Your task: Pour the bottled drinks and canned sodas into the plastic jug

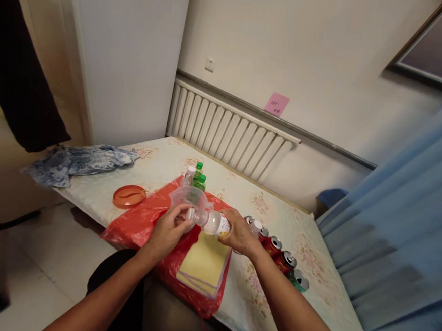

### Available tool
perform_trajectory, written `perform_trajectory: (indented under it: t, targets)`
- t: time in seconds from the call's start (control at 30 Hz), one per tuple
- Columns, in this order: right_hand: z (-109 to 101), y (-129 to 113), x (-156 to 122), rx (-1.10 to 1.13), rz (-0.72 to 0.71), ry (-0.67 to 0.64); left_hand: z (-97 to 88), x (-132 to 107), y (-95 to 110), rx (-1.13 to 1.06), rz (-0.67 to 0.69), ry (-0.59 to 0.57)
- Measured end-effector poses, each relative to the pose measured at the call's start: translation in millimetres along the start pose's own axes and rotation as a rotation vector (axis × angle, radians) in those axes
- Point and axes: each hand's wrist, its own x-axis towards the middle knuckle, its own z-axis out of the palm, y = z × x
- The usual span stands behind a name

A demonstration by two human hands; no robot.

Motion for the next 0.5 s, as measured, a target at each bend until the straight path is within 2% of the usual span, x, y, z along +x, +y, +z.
perform_trajectory:
  t: [0.13,0.33,0.5]
  targets:
    - [4,-5,-12,0.021,0.015,0.0,7.1,0,5,0.128,0.138,-0.105]
    - [8,-1,-26,0.032,0.014,0.045,13.0,-5,9,0.221,0.243,-0.205]
    - [19,5,-41,0.123,0.074,0.069,16.6,-4,13,0.18,0.208,-0.29]
